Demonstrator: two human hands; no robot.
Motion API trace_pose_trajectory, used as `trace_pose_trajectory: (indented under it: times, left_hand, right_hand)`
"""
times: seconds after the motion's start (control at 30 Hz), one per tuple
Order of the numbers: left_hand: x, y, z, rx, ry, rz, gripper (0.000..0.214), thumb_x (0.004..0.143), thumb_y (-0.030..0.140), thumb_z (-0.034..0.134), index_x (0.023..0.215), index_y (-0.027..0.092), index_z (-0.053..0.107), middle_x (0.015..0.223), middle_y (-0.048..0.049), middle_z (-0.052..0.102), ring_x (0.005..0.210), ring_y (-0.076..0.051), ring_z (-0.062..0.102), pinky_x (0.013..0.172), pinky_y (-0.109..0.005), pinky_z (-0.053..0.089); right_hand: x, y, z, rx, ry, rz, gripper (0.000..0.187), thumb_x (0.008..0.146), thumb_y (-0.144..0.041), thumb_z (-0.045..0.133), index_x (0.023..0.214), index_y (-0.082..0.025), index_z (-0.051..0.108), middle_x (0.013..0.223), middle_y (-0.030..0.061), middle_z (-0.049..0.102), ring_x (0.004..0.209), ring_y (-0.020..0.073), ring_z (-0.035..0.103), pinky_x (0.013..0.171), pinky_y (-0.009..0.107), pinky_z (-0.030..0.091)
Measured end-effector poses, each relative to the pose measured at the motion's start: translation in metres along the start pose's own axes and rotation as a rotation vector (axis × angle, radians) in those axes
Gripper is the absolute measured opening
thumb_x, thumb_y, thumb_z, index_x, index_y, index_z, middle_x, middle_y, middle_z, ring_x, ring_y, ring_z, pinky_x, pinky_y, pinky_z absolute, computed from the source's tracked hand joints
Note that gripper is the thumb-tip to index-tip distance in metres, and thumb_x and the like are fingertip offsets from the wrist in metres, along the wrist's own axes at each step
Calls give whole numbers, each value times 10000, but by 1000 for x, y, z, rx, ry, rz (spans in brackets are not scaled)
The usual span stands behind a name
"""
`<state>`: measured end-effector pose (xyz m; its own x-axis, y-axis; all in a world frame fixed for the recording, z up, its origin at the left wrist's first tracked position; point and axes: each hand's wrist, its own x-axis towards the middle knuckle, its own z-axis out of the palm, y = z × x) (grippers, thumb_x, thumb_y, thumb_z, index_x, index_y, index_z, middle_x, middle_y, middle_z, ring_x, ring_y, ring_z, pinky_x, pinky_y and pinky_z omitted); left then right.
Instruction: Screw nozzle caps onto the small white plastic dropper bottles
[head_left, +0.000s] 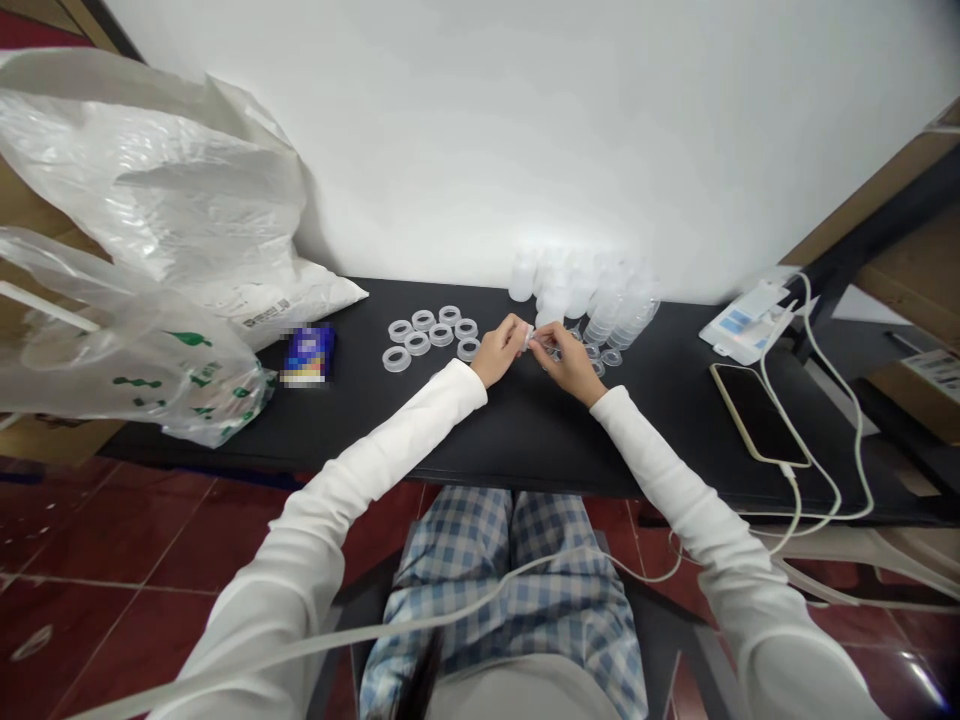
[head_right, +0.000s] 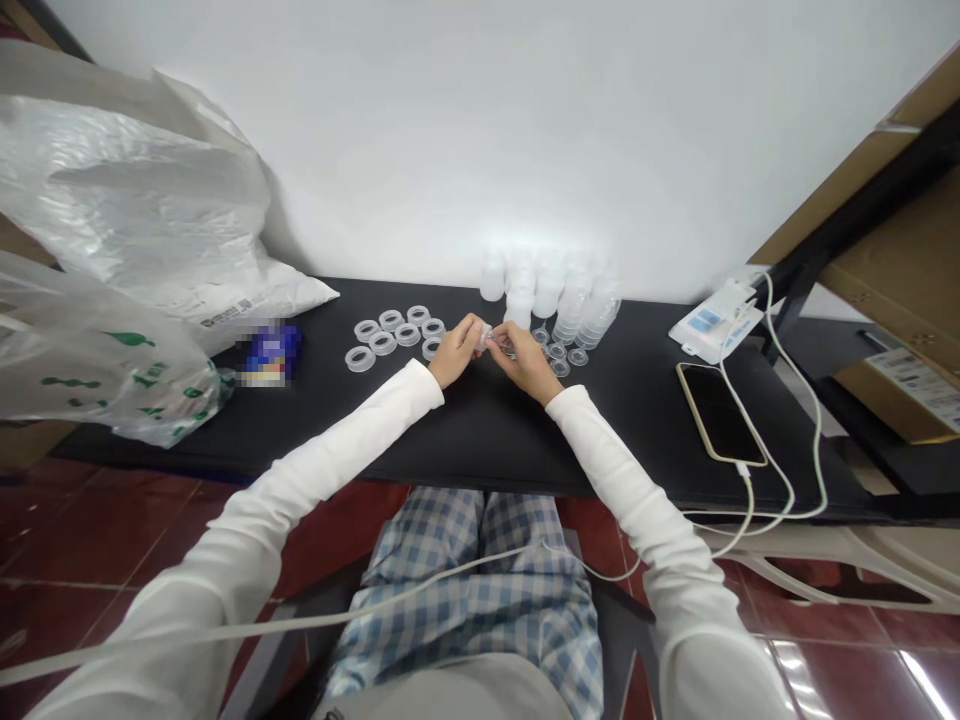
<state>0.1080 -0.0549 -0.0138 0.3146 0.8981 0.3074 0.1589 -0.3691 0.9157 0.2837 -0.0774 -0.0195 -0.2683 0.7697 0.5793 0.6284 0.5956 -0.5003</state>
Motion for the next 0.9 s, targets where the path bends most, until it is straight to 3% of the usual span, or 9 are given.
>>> trace_pose_trajectory:
  times: [0.2, 0.37, 0.5, 0.6, 0.67, 0.77, 0.9]
  left_hand:
    - [2, 9, -3, 206, 22, -62, 544, 1042, 508, 405, 588, 209, 403, 573, 14, 465, 620, -144, 475, 667, -304, 368]
    - [2, 12, -25, 347, 82, -15, 456, 1016, 463, 463, 637, 212, 421, 600, 14, 462, 635, -150, 472, 693, -308, 380]
    - [-10, 0, -67, 356, 255, -45, 384, 1034, 448, 430, 726, 222, 472, 680, -7, 535, 714, -163, 551, 760, -313, 458]
    - [-28, -16, -98, 380, 227, -54, 206, 944, 434, 614, 959, 237, 553, 942, -34, 666, 874, -164, 638, 807, -298, 525]
    - [-42, -27, -112, 413, 178, -71, 287, 873, 411, 701, 1041, 238, 544, 1066, -56, 683, 913, -172, 665, 785, -304, 556]
    - [-57, -38, -122, 497, 126, -63, 322, 838, 370, 736, 1049, 242, 529, 1087, -67, 689, 976, -198, 683, 810, -340, 587]
    - [-62, -42, -120, 679, 122, 53, 290, 871, 375, 703, 1062, 226, 544, 1135, -112, 660, 1109, -263, 654, 928, -425, 578]
  right_hand:
    - [0, -3, -9, -253, -104, -189, 303, 1069, -366, 352, 987, -223, 607, 900, 87, 689, 852, 224, 630, 845, 378, 513]
    - [2, -1, -22, -324, -135, -244, 333, 1078, -371, 351, 1098, -225, 649, 1119, 122, 722, 1038, 244, 670, 933, 407, 531]
    - [4, 14, -44, -313, 19, -168, 290, 1040, -420, 453, 1129, -209, 632, 1119, 133, 717, 1057, 267, 675, 937, 441, 543]
    - [5, 25, -58, -325, 110, -72, 319, 995, -393, 521, 1232, -187, 581, 1120, 136, 701, 1013, 272, 665, 923, 462, 538]
    - [5, 29, -61, -308, 121, -29, 386, 970, -383, 550, 1294, -176, 533, 1114, 128, 694, 950, 256, 657, 886, 446, 542]
    - [6, 32, -55, -294, 70, -10, 363, 952, -395, 567, 1242, -179, 544, 1062, 109, 699, 901, 247, 648, 856, 421, 533]
    - [8, 24, -40, -318, 1, -18, 284, 963, -367, 553, 1183, -188, 584, 1063, 113, 709, 952, 261, 654, 882, 410, 499]
